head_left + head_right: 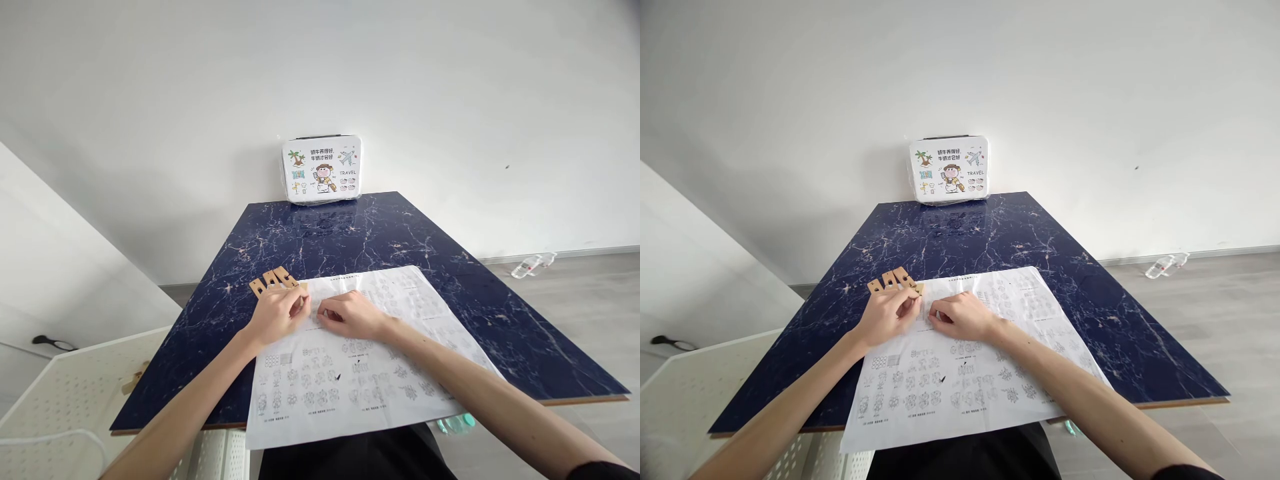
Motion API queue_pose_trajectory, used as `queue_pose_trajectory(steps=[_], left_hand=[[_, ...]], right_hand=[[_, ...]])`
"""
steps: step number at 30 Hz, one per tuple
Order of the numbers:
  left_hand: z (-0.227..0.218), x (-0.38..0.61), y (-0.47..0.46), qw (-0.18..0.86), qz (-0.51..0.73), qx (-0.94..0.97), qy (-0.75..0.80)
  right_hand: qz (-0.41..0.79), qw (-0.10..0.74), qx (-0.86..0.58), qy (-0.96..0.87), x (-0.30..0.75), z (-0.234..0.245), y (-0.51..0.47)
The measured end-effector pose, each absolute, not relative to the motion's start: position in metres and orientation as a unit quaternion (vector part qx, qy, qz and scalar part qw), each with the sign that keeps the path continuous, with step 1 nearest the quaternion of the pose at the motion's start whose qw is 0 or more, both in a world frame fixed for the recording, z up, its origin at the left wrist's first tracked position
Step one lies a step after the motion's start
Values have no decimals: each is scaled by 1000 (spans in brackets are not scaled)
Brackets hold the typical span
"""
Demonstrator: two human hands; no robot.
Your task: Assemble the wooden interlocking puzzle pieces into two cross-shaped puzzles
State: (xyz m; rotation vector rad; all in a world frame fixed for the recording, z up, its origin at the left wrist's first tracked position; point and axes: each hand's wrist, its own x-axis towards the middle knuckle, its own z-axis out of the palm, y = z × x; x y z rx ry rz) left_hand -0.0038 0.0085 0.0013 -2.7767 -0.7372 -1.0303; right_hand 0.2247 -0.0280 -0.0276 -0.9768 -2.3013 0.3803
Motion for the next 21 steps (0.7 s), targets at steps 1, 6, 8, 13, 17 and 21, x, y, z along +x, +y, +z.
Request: queue_pose_trajectory(steps=[1,6,8,13,17,21], left_hand=[[1,-4,10,40,-344,-903,-256],[-1,-6,20,10,-357,-875,-327],[-2,-8,25,17,-360,-864,-353],[-13,-22,47,42,-358,-836,-415],[-26,-36,66,17,-325,-840,-435],[-28,-41,72,-33,-236,-843,-483]], right_hand=[[146,302,-368,-867,225,-27,-28],[149,293,-370,-869,224,-23,-30],[148,291,-369,-870,224,-23,-30],[149,291,-368,-871,224,-23,-30],[147,291,-366,-872,224,-24,-29],[148,294,-362,-872,224,-25,-28]])
